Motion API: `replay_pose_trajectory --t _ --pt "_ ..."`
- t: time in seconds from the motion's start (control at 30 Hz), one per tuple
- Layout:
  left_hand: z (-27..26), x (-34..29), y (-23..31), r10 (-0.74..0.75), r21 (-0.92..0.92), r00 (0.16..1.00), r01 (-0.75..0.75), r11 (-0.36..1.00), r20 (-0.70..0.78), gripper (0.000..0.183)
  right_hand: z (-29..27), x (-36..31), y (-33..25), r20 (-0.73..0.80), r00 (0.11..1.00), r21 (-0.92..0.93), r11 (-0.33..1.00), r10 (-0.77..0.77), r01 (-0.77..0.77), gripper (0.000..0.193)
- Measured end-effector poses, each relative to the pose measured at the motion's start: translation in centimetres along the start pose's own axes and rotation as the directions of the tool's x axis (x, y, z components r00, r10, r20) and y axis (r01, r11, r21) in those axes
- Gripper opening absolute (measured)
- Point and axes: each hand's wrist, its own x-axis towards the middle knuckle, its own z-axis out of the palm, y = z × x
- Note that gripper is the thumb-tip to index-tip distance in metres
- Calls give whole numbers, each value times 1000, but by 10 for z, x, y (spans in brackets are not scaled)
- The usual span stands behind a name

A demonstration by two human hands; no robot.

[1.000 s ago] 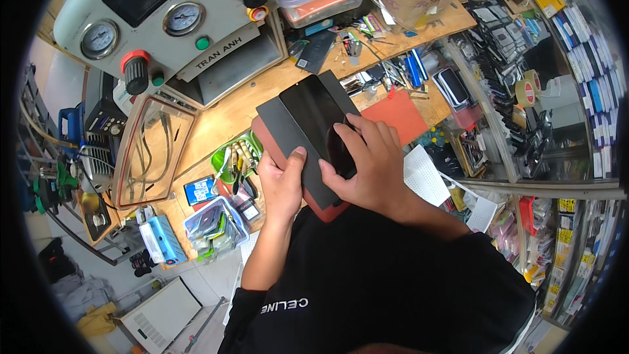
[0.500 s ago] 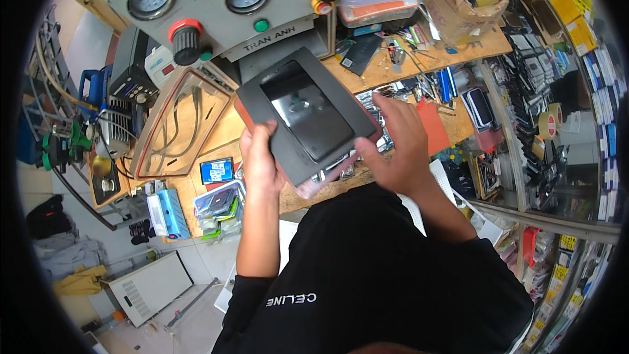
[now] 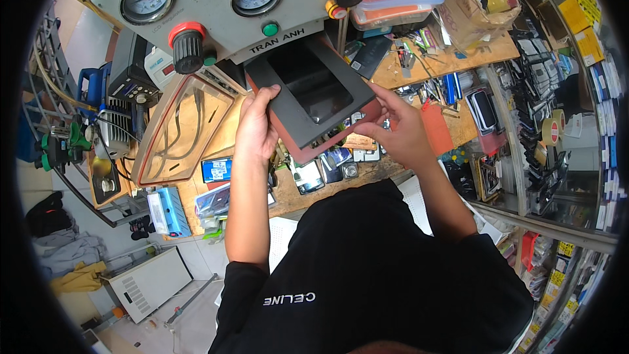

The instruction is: The person wipes a smartphone screen with a cloth, then uses a pressure machine to bond the screen. They handle the phone, a screen protector, and bubble wrap, placing the phone into the machine and later wrapping it for storage.

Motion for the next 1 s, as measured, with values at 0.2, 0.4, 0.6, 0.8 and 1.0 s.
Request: replay_pose_trajectory --t 0.2,0.4,0.6,0.8,1.0 --pt "-6 -24 -8 212 49 960 -207 977 -184 38 37 36 24 -158 939 -406 887 -307 221 70" --pt "10 -59 -30 689 923 650 -378 -75 322 49 62 83 27 -152 840 -662 685 -520 304 39" --pt "18 -36 -25 526 889 725 -285 -359 445 57 74 109 20 -201 831 -769 610 -518 194 22" --pt "16 -28 -12 557 904 712 -320 -284 427 52 71 106 23 -161 823 -721 634 -545 279 21" --pt "20 -11 -9 603 907 677 -307 -289 421 38 69 112 17 -43 859 -747 588 -509 311 27"
